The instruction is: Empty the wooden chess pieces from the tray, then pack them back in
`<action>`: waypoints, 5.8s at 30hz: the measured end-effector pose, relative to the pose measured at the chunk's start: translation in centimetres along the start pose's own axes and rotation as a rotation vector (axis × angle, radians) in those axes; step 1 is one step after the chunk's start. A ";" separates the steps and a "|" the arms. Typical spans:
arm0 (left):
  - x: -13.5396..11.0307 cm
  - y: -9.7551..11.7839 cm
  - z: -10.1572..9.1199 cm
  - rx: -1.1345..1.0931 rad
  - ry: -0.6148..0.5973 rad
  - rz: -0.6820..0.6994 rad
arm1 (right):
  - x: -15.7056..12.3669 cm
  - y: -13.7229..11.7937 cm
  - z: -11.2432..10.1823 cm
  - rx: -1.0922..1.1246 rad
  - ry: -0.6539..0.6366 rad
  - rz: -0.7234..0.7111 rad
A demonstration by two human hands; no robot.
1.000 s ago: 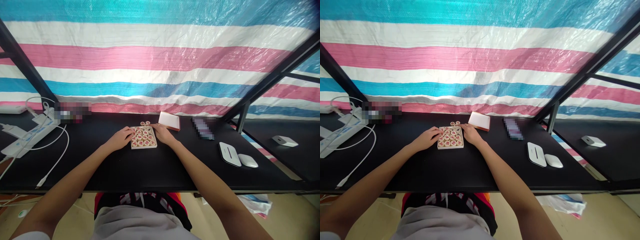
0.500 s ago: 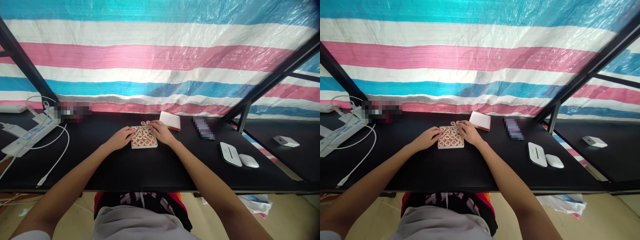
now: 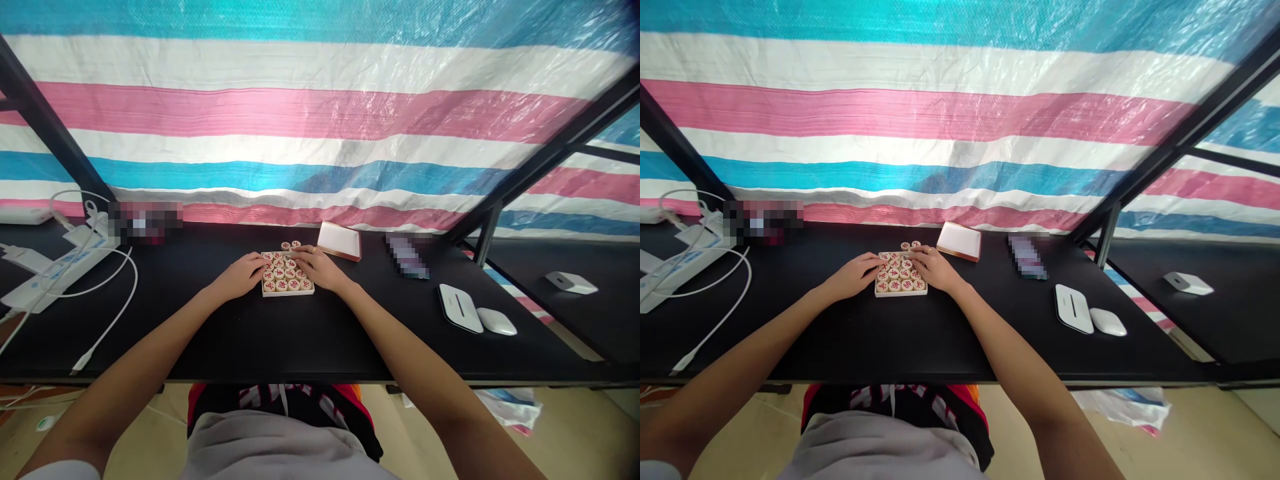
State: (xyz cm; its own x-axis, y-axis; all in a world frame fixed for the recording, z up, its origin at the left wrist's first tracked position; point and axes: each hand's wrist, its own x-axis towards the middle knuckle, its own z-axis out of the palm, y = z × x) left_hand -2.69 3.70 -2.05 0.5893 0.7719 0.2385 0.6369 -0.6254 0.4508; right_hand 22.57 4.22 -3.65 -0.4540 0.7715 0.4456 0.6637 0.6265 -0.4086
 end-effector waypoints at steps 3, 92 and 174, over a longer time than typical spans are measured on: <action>0.0 -0.1 0.0 0.004 0.000 0.002 | 0.0 -0.2 -0.2 0.009 -0.015 0.010; -0.1 0.1 -0.3 -0.007 -0.041 -0.043 | -0.3 2.9 0.4 -0.202 0.026 0.214; 0.5 -1.3 0.0 0.080 0.006 -0.001 | 0.0 1.6 -0.3 -0.068 -0.046 0.142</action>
State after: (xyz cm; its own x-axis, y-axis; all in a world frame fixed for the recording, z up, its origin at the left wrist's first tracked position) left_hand -3.18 4.91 -2.51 0.5858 0.7732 0.2429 0.6753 -0.6314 0.3812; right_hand 23.87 5.16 -4.06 -0.3788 0.8570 0.3494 0.7614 0.5032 -0.4088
